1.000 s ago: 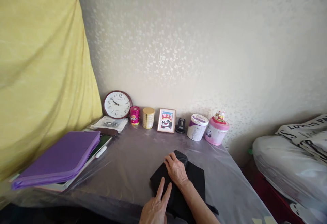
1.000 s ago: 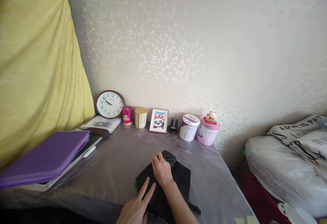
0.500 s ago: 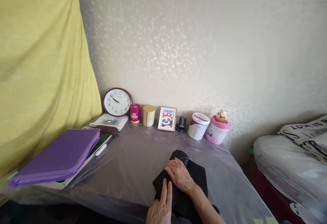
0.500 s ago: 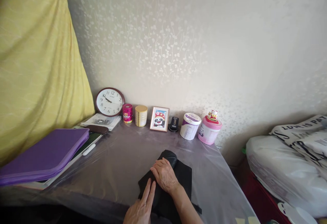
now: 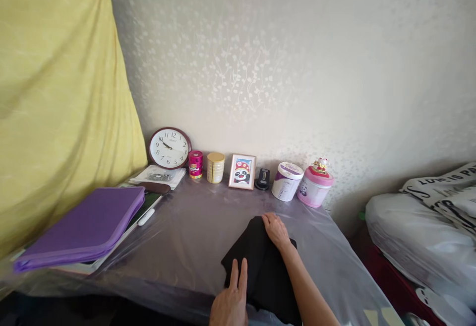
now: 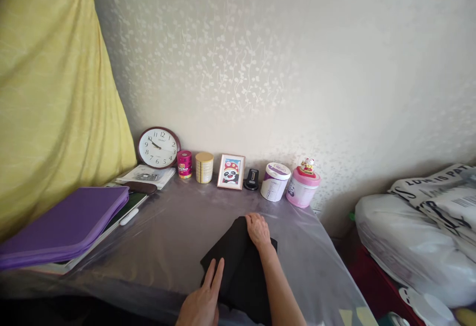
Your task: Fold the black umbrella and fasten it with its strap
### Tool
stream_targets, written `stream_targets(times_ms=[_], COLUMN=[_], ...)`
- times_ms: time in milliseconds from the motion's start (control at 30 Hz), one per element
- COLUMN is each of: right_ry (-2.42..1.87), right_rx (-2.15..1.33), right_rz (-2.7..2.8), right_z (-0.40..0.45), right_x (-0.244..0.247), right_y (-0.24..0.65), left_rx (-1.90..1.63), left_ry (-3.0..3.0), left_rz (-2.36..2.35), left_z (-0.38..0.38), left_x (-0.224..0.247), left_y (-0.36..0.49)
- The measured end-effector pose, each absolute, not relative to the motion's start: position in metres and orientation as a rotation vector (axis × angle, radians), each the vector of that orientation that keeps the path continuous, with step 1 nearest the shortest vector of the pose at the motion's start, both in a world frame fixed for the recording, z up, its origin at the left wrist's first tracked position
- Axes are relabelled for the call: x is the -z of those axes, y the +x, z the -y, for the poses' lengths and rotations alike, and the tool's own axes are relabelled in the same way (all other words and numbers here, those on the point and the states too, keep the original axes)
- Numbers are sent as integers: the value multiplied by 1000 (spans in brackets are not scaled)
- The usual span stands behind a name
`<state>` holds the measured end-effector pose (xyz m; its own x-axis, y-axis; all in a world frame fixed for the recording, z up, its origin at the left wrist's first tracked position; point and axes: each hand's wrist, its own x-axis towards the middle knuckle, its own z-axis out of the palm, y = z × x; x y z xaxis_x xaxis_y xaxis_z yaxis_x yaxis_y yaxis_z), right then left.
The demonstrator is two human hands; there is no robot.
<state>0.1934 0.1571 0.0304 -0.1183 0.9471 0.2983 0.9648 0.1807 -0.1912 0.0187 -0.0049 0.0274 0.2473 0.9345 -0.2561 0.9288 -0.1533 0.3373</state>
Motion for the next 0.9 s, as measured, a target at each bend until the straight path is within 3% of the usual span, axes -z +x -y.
stream_targets(times_ms=[167, 433, 900], right_ry=[-1844, -1904, -1412], right_rx=[150, -528, -912], right_rz=[1780, 1316, 1230], right_z=[-110, -28, -46], right_x=[-25, -17, -55], right_y=[245, 242, 191], left_rx=[-44, -52, -44], left_ry=[2098, 2117, 2143], left_rz=[-1731, -1743, -1768], left_z=[9, 15, 16], left_x=[-36, -44, -43], left_y=[19, 18, 20])
